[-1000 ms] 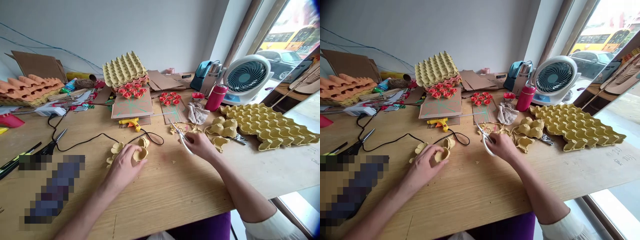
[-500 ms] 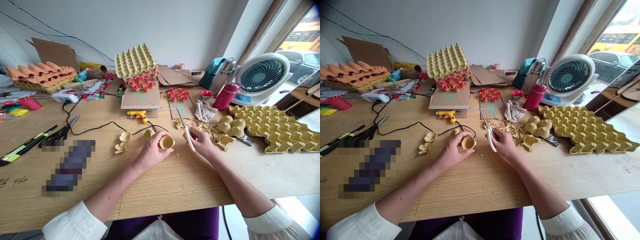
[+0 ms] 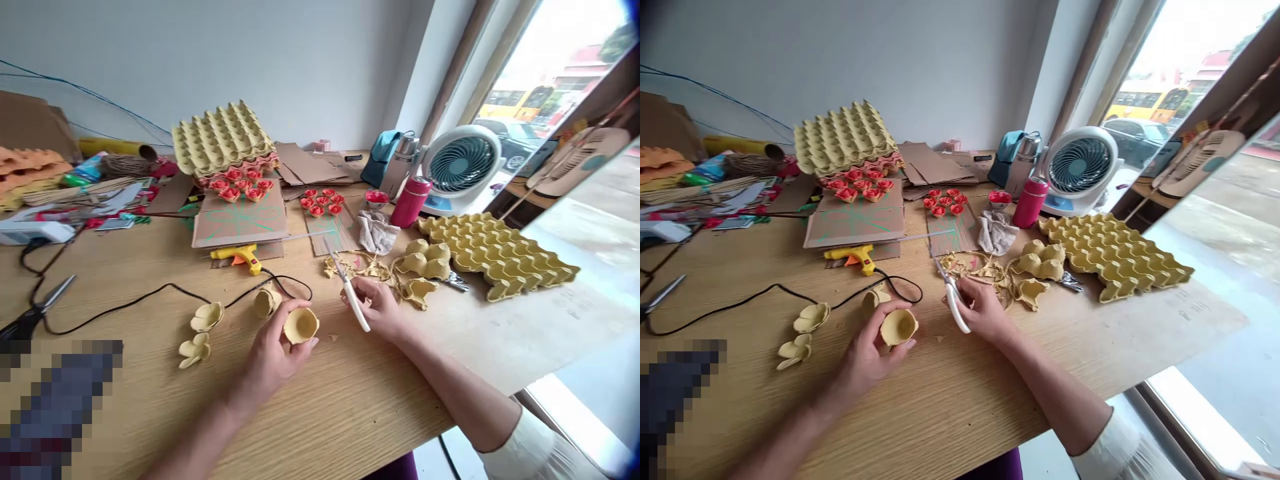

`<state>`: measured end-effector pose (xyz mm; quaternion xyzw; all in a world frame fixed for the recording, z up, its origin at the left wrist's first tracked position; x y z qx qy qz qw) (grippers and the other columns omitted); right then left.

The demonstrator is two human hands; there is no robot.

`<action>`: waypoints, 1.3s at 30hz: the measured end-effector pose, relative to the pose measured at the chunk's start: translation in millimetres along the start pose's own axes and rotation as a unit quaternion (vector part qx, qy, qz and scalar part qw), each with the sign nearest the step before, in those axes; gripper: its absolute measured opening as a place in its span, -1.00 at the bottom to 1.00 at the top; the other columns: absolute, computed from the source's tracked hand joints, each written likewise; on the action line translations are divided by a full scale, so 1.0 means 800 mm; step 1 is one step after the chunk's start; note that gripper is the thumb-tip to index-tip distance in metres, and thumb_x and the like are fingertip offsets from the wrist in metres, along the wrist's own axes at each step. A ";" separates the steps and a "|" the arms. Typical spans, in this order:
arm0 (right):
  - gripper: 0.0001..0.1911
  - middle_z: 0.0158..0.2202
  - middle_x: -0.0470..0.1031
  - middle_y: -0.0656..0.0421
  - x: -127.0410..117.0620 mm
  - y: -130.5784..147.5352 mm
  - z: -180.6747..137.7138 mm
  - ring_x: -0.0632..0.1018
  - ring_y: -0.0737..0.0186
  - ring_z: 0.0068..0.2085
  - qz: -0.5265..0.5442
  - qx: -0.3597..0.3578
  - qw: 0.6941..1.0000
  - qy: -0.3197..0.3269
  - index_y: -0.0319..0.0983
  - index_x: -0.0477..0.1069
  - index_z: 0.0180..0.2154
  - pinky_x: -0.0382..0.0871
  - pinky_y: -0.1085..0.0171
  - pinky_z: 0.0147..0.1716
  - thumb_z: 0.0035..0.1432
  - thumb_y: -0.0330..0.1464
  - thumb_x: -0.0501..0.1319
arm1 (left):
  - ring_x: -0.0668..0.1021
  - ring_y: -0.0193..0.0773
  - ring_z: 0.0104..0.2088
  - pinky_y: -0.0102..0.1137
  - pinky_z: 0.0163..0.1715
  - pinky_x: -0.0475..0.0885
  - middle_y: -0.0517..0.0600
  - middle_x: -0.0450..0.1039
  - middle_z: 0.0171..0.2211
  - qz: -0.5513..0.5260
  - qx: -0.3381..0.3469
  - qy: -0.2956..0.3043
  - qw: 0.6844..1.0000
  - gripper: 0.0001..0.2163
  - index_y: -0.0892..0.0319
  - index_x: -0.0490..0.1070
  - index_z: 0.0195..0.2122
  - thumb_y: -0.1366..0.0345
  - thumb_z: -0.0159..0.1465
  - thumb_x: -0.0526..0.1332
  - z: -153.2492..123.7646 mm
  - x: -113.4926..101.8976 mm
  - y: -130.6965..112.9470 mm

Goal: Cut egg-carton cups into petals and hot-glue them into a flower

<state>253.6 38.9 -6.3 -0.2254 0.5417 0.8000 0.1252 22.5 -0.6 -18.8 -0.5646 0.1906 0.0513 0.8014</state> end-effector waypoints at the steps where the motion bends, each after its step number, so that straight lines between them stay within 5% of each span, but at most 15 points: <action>1: -0.69 -0.52 0.32 0.25 0.001 0.000 0.000 0.30 0.33 -0.47 -0.006 -0.005 1.000 0.003 -0.22 0.36 -0.44 0.16 0.33 -0.47 0.25 -0.16 0.25 | 0.60 -0.22 -0.20 -0.42 -0.27 0.60 0.04 0.47 -0.08 -0.007 -0.011 0.002 1.000 -0.62 0.08 0.35 0.07 0.35 0.22 0.30 -0.001 0.000 0.002; 5: -0.71 -0.54 0.23 0.30 0.005 -0.001 -0.002 0.23 0.35 -0.48 -0.026 -0.022 0.999 0.018 -0.20 0.29 -0.46 0.11 0.33 -0.48 0.23 -0.21 0.25 | 0.61 -0.16 -0.06 -0.33 -0.08 0.61 0.09 0.45 0.06 -0.042 -0.029 0.015 0.999 -0.56 0.06 0.27 0.20 0.28 0.30 0.26 -0.003 0.000 0.012; 9: -0.77 -0.52 0.22 0.32 0.008 -0.007 -0.002 0.24 0.38 -0.48 -0.037 -0.028 0.998 0.029 -0.19 0.29 -0.43 0.11 0.34 -0.47 0.21 -0.25 0.24 | 0.67 -0.18 -0.19 -0.30 -0.12 0.64 0.12 0.47 0.09 -0.053 -0.052 0.019 0.997 -0.53 0.07 0.25 0.23 0.22 0.31 0.27 -0.004 -0.002 0.026; 16: -0.72 -0.54 0.17 0.32 0.014 -0.015 -0.003 0.20 0.37 -0.49 -0.046 -0.022 0.999 0.006 -0.18 0.20 -0.46 0.11 0.32 -0.48 0.23 -0.23 0.20 | 0.62 -0.04 0.03 -0.26 0.02 0.58 0.13 0.51 0.09 0.077 0.044 0.007 0.996 -0.56 0.10 0.34 0.18 0.24 0.27 0.29 -0.002 -0.008 0.029; 30: -0.75 -0.51 0.24 0.28 0.005 -0.002 -0.012 0.25 0.33 -0.46 -0.039 -0.038 0.996 0.077 -0.21 0.28 -0.42 0.13 0.31 -0.43 0.28 -0.26 0.21 | 0.61 -0.20 -0.19 -0.40 -0.24 0.59 0.03 0.50 -0.13 0.022 -0.031 -0.027 0.999 -0.59 0.09 0.31 0.02 0.36 0.15 0.33 -0.001 0.001 0.007; 39: -0.77 -0.48 0.33 0.25 0.018 0.009 -0.012 0.27 0.32 -0.46 0.040 0.035 0.995 0.085 -0.21 0.35 -0.39 0.17 0.33 -0.49 0.26 -0.23 0.24 | 0.60 -0.20 -0.21 -0.39 -0.29 0.57 0.09 0.49 0.04 0.042 -0.019 0.024 0.999 -0.49 0.07 0.31 0.17 0.40 0.18 0.30 -0.007 0.008 0.006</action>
Point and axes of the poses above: each hand's wrist, its own z-axis towards the middle knuckle, its own x-axis out of the palm, y = z × x, the point moved 1 cm from there along z, towards the middle knuckle
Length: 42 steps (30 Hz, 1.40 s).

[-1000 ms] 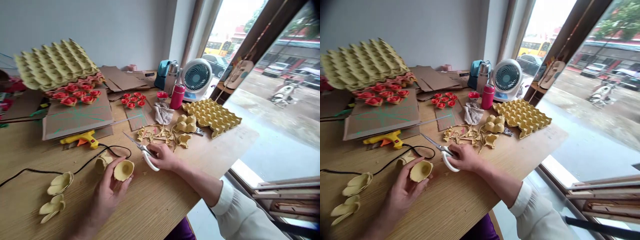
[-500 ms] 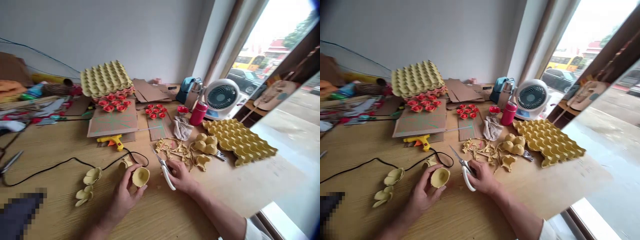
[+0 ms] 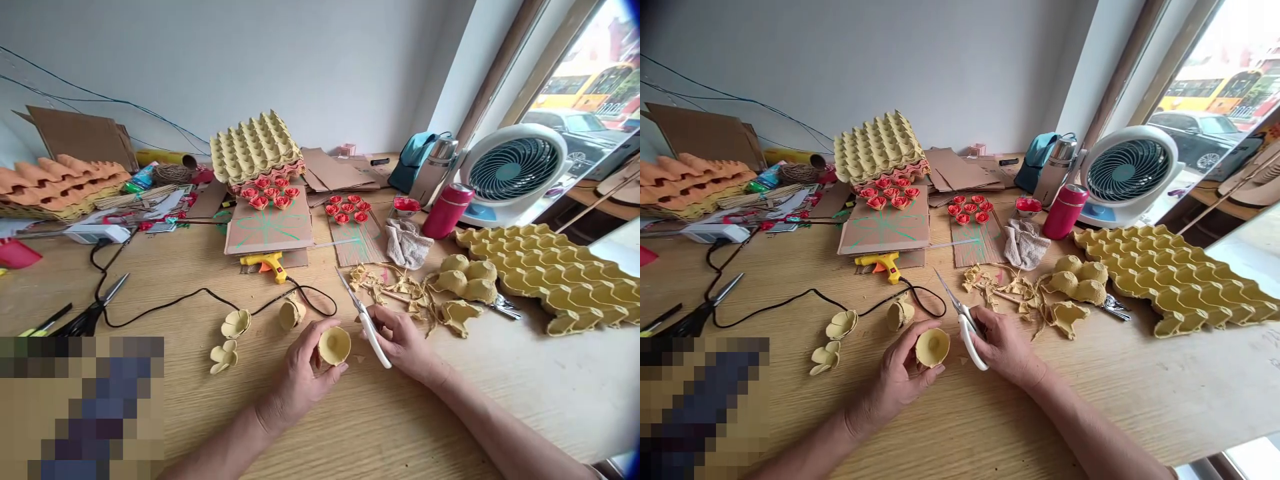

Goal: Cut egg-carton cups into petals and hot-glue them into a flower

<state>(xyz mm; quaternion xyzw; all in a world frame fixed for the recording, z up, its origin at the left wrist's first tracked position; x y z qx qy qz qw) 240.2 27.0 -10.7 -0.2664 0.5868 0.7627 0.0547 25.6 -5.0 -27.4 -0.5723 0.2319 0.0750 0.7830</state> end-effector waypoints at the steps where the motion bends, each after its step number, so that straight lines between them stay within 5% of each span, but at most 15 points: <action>1: -0.77 -0.48 0.33 0.26 0.003 0.002 0.001 0.27 0.32 -0.46 0.011 0.006 1.000 -0.003 -0.21 0.35 -0.39 0.17 0.34 -0.49 0.24 -0.22 0.26 | 0.60 -0.19 -0.18 -0.38 -0.27 0.57 0.10 0.49 0.03 -0.002 0.008 -0.005 1.000 -0.51 0.07 0.32 0.15 0.41 0.18 0.30 0.000 0.000 0.002; 5: -0.74 -0.48 0.34 0.26 0.004 0.011 0.006 0.31 0.31 -0.44 0.013 -0.017 0.999 -0.050 -0.20 0.37 -0.39 0.19 0.32 -0.46 0.14 -0.19 0.35 | 0.59 -0.09 -0.03 -0.26 -0.06 0.58 0.09 0.50 0.00 -0.053 0.005 -0.009 0.999 -0.59 0.09 0.34 0.07 0.38 0.18 0.31 0.000 0.003 0.009; 7: -0.68 -0.50 0.31 0.27 -0.009 0.010 0.010 0.31 0.29 -0.44 0.036 -0.052 0.984 -0.168 -0.19 0.33 -0.42 0.22 0.30 -0.43 0.11 -0.13 0.35 | 0.62 -0.08 -0.07 -0.27 -0.13 0.61 0.07 0.50 -0.03 -0.108 -0.026 -0.037 0.993 -0.59 0.10 0.31 0.05 0.34 0.18 0.32 0.000 0.002 0.015; 11: -0.65 -0.36 0.31 0.18 -0.036 0.004 0.012 0.32 0.24 -0.38 0.018 -0.049 0.947 -0.316 -0.16 0.21 -0.23 0.28 0.26 -0.38 0.42 -0.06 -0.13 | 0.64 -0.09 -0.14 -0.27 -0.16 0.64 0.04 0.49 -0.01 -0.178 -0.077 -0.003 0.981 -0.59 0.03 0.25 0.09 0.25 0.24 0.30 0.004 0.000 0.029; 13: -0.67 -0.35 0.31 0.19 -0.035 0.006 0.011 0.33 0.25 -0.37 0.014 -0.058 0.952 -0.301 -0.16 0.22 -0.24 0.30 0.26 -0.36 0.40 -0.06 -0.05 | 0.65 -0.09 -0.18 -0.25 -0.16 0.64 0.05 0.50 -0.03 -0.195 -0.076 0.026 0.977 -0.59 0.06 0.25 0.07 0.20 0.23 0.33 0.003 -0.001 0.027; 17: -0.69 -0.42 0.36 0.23 -0.011 0.016 0.008 0.35 0.27 -0.39 0.029 -0.083 0.981 -0.171 -0.18 0.32 -0.36 0.29 0.28 -0.36 0.20 -0.11 0.30 | 0.64 -0.12 -0.12 -0.26 -0.13 0.62 0.10 0.48 -0.03 -0.187 -0.060 -0.001 0.981 -0.57 0.12 0.26 0.07 0.20 0.22 0.33 0.000 -0.004 0.013; 22: -0.75 -0.41 0.40 0.20 0.007 0.016 0.002 0.36 0.26 -0.38 -0.002 -0.068 0.997 -0.047 -0.20 0.38 -0.31 0.28 0.29 -0.39 0.24 -0.15 0.28 | 0.59 -0.10 -0.03 -0.30 -0.10 0.60 0.14 0.45 0.01 -0.126 -0.036 -0.050 0.990 -0.55 0.15 0.31 0.08 0.26 0.17 0.33 0.004 -0.007 0.001; 27: -0.76 -0.38 0.43 0.20 0.016 0.028 0.007 0.39 0.26 -0.36 0.049 -0.034 0.998 -0.024 -0.19 0.36 -0.34 0.30 0.27 -0.36 0.22 -0.18 0.30 | 0.59 -0.21 -0.25 -0.37 -0.27 0.58 0.02 0.46 -0.19 -0.139 -0.024 -0.055 0.988 -0.61 0.13 0.29 -0.04 0.30 0.12 0.35 0.005 -0.003 -0.001; 31: -0.79 -0.45 0.37 0.26 0.031 0.041 0.017 0.36 0.29 -0.39 0.074 0.012 0.997 -0.004 -0.18 0.33 -0.36 0.27 0.32 -0.42 0.13 -0.27 0.34 | 0.60 -0.16 -0.18 -0.36 -0.24 0.57 0.04 0.49 -0.14 -0.124 -0.019 -0.039 0.991 -0.60 0.09 0.27 -0.08 0.33 0.09 0.39 0.002 0.001 0.001; 36: -0.90 -0.45 0.34 0.27 0.049 0.035 0.018 0.34 0.30 -0.40 0.064 0.012 0.996 -0.063 -0.18 0.31 -0.35 0.27 0.33 -0.43 0.10 -0.41 0.25 | 0.62 -0.14 -0.07 -0.32 -0.14 0.59 0.07 0.50 -0.01 -0.152 -0.019 0.015 0.988 -0.53 0.06 0.25 0.04 0.40 0.13 0.36 -0.004 0.001 0.001; 42: -0.88 -0.43 0.36 0.25 0.045 0.028 0.012 0.34 0.27 -0.39 0.047 -0.004 0.995 -0.087 -0.16 0.31 -0.35 0.32 0.30 -0.39 0.12 -0.39 0.27 | 0.61 -0.20 -0.27 -0.38 -0.33 0.57 0.08 0.53 -0.03 -0.076 -0.004 0.020 0.997 -0.51 0.08 0.31 0.10 0.42 0.14 0.35 -0.008 -0.003 0.003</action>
Point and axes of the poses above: each hand's wrist, its own z-axis towards the middle knuckle, its own x-axis out of the palm, y = z × x, the point moved 1 cm from there along z, towards the middle knuckle
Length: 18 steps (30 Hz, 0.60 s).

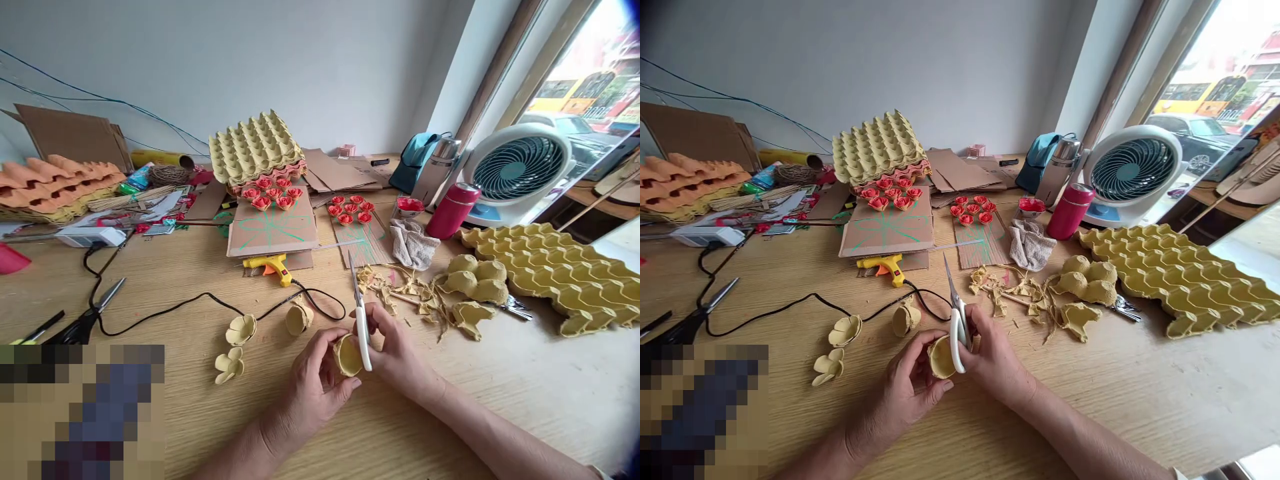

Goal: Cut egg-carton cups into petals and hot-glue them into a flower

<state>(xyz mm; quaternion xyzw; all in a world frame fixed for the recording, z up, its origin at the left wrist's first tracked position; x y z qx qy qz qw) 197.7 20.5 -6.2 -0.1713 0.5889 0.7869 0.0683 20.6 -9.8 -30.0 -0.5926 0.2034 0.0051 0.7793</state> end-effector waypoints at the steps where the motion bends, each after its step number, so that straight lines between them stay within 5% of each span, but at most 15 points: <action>1: -0.85 -0.43 0.37 0.24 -0.001 0.000 0.000 0.35 0.27 -0.39 0.007 0.007 1.000 0.005 -0.16 0.31 -0.35 0.33 0.29 -0.39 0.13 -0.37 0.29 | 0.61 -0.20 -0.27 -0.37 -0.31 0.57 0.08 0.54 -0.05 0.007 0.004 -0.004 1.000 -0.52 0.08 0.32 0.09 0.41 0.14 0.36 0.000 -0.001 0.000; 9: -0.62 -0.39 0.39 0.23 0.000 -0.009 0.003 0.38 0.29 -0.43 0.146 0.103 0.983 0.042 -0.17 0.30 -0.20 0.32 0.31 -0.48 0.13 -0.11 0.37 | 0.59 -0.18 -0.25 -0.33 -0.23 0.55 0.05 0.55 -0.07 0.035 -0.008 -0.040 0.999 -0.55 0.06 0.33 0.06 0.33 0.16 0.38 0.001 -0.005 -0.001; 13: -0.72 -0.38 0.41 0.22 -0.004 -0.003 0.004 0.40 0.26 -0.38 0.061 0.056 0.996 0.017 -0.18 0.33 -0.26 0.36 0.28 -0.38 0.16 -0.17 0.34 | 0.59 -0.20 -0.25 -0.37 -0.30 0.54 0.10 0.51 0.01 0.011 -0.008 0.000 1.000 -0.53 0.07 0.26 0.16 0.27 0.24 0.33 -0.001 -0.008 -0.005; 18: -0.89 -0.38 0.43 0.21 -0.008 0.004 0.001 0.40 0.24 -0.36 -0.036 -0.044 0.998 -0.005 -0.16 0.34 -0.28 0.36 0.26 -0.32 0.19 -0.35 0.27 | 0.58 -0.11 0.00 -0.34 -0.10 0.56 0.17 0.39 0.18 -0.050 -0.019 0.059 0.997 -0.55 0.08 0.21 0.25 0.26 0.36 0.22 -0.001 -0.014 -0.017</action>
Point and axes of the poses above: each hand's wrist, its own z-axis towards the middle knuckle, its own x-axis out of the palm, y = z × x, the point moved 1 cm from there along z, towards the middle knuckle
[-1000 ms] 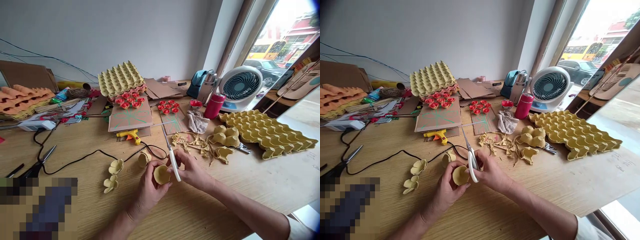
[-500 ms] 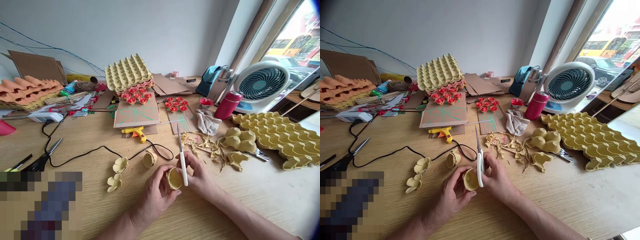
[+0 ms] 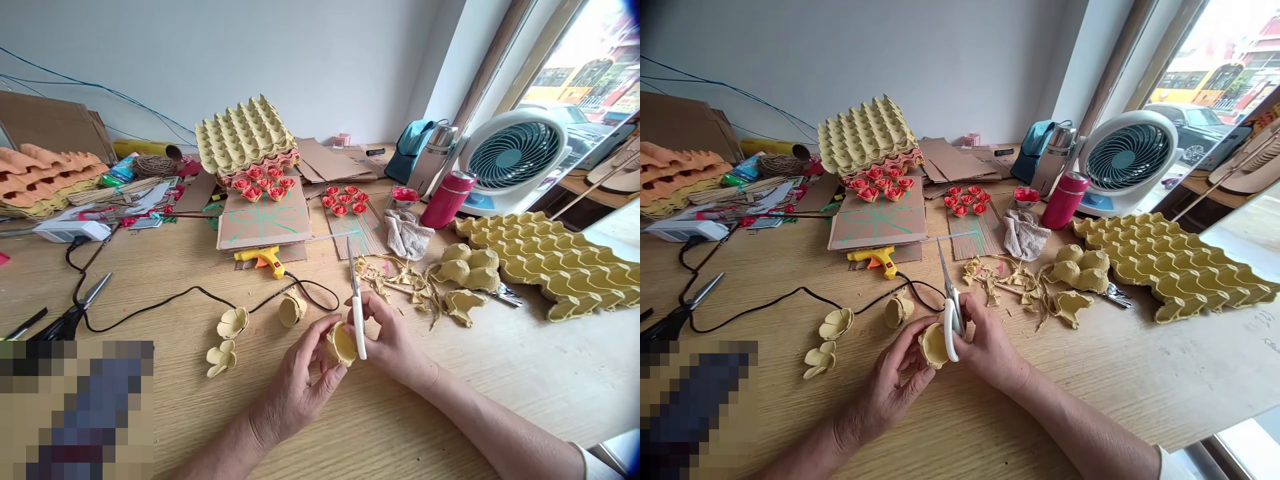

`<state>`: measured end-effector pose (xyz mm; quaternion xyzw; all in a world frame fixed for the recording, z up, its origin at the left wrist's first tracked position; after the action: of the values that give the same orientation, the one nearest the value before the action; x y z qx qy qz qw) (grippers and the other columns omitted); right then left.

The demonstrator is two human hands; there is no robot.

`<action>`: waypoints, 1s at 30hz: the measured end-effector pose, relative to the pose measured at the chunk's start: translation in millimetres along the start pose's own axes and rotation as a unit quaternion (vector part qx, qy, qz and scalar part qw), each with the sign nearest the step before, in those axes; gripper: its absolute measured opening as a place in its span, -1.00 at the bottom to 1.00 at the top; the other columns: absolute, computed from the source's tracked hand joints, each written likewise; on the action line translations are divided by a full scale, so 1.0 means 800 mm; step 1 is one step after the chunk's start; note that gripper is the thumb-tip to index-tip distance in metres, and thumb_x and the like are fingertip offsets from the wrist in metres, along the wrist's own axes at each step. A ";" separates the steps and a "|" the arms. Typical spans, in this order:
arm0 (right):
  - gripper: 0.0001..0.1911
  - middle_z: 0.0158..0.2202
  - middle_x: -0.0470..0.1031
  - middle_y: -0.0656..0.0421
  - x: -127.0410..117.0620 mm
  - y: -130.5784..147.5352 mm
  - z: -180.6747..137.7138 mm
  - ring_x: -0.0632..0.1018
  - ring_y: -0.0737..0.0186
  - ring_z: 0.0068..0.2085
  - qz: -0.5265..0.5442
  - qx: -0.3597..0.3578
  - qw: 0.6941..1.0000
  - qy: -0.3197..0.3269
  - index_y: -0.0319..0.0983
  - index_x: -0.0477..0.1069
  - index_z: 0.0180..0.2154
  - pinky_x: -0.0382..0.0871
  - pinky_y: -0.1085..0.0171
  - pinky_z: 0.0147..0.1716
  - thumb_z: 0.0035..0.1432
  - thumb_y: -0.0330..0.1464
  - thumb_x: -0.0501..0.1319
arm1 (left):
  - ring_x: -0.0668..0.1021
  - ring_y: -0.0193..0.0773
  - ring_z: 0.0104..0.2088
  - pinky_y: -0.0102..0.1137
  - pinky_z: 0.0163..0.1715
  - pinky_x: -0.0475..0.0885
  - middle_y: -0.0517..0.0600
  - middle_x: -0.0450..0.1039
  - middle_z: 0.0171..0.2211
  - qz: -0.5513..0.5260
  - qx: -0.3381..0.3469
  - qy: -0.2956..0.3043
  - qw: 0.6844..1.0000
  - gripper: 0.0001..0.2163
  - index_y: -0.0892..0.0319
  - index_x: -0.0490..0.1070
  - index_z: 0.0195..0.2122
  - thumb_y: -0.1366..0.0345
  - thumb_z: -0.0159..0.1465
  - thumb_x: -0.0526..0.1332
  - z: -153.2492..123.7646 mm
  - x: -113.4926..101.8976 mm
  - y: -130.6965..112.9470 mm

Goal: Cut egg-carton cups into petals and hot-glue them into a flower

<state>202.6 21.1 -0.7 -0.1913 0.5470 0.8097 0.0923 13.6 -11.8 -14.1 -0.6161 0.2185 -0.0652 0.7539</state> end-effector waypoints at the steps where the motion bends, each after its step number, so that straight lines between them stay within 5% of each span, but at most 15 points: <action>1: -0.89 -0.37 0.43 0.21 0.000 0.000 -0.001 0.40 0.24 -0.36 -0.017 -0.012 1.000 0.000 -0.16 0.34 -0.26 0.35 0.26 -0.32 0.17 -0.38 0.27 | 0.58 -0.12 -0.01 -0.33 -0.08 0.56 0.18 0.38 0.18 -0.016 -0.006 0.008 1.000 -0.56 0.09 0.22 0.25 0.27 0.35 0.22 0.000 0.000 -0.002; 5: -0.89 -0.36 0.43 0.20 -0.004 0.000 -0.002 0.42 0.21 -0.34 -0.043 -0.033 0.999 0.008 -0.16 0.32 -0.26 0.33 0.24 -0.31 0.18 -0.38 0.25 | 0.59 -0.13 -0.02 -0.33 -0.04 0.57 0.13 0.43 0.07 -0.092 -0.027 0.002 0.995 -0.62 0.09 0.28 0.13 0.38 0.29 0.24 0.002 -0.001 -0.004; 10: -0.80 -0.36 0.40 0.18 -0.015 -0.002 -0.001 0.41 0.20 -0.31 -0.020 -0.022 0.999 0.030 -0.16 0.24 -0.35 0.29 0.24 -0.32 0.26 -0.23 0.20 | 0.57 -0.22 -0.17 -0.31 -0.11 0.60 -0.03 0.41 -0.15 -0.141 -0.059 -0.088 0.984 -0.61 0.05 0.24 -0.01 0.44 0.16 0.29 0.003 -0.006 0.002; 15: -0.78 -0.36 0.40 0.20 -0.019 -0.004 -0.004 0.38 0.22 -0.33 -0.083 -0.009 0.990 0.111 -0.18 0.24 -0.34 0.26 0.24 -0.31 0.21 -0.23 0.23 | 0.56 -0.17 -0.08 -0.32 -0.14 0.60 0.02 0.39 -0.02 -0.192 -0.056 -0.119 0.973 -0.55 0.02 0.24 0.09 0.33 0.21 0.33 0.006 -0.011 0.002; 19: -0.79 -0.43 0.34 0.24 -0.016 -0.005 -0.006 0.33 0.26 -0.39 -0.107 -0.015 0.985 0.132 -0.18 0.23 -0.38 0.22 0.27 -0.35 0.21 -0.27 0.23 | 0.62 -0.23 -0.23 -0.34 -0.21 0.58 -0.02 0.39 -0.09 -0.227 -0.059 -0.108 0.966 -0.59 0.02 0.29 0.05 0.32 0.21 0.36 0.007 -0.014 0.001; 25: -0.76 -0.52 0.29 0.28 -0.012 -0.010 -0.006 0.30 0.31 -0.46 -0.116 -0.009 0.982 0.147 -0.19 0.23 -0.44 0.15 0.31 -0.41 0.24 -0.31 0.21 | 0.63 -0.20 -0.18 -0.31 -0.13 0.54 -0.02 0.50 -0.10 -0.299 -0.061 -0.057 0.951 -0.61 0.02 0.32 0.10 0.22 0.27 0.35 0.006 -0.019 0.004; 30: -0.76 -0.52 0.30 0.27 -0.011 -0.012 -0.005 0.31 0.32 -0.46 -0.117 -0.016 0.983 0.141 -0.19 0.25 -0.44 0.14 0.32 -0.43 0.25 -0.29 0.22 | 0.64 -0.22 -0.29 -0.33 -0.22 0.52 0.07 0.61 -0.18 -0.438 -0.069 -0.018 0.896 -0.70 0.15 0.45 -0.05 0.05 0.36 0.24 0.010 -0.019 0.011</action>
<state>215.1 21.5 -6.6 -0.3680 0.5151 0.7669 0.1052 1.8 3.4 -17.2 -0.7009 -0.0830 -0.3625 0.6086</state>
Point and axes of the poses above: each hand's wrist, its own z-axis towards the middle knuckle, its own x-axis out of the palm, y = z × x, the point moved 1 cm from there along z, towards the middle knuckle
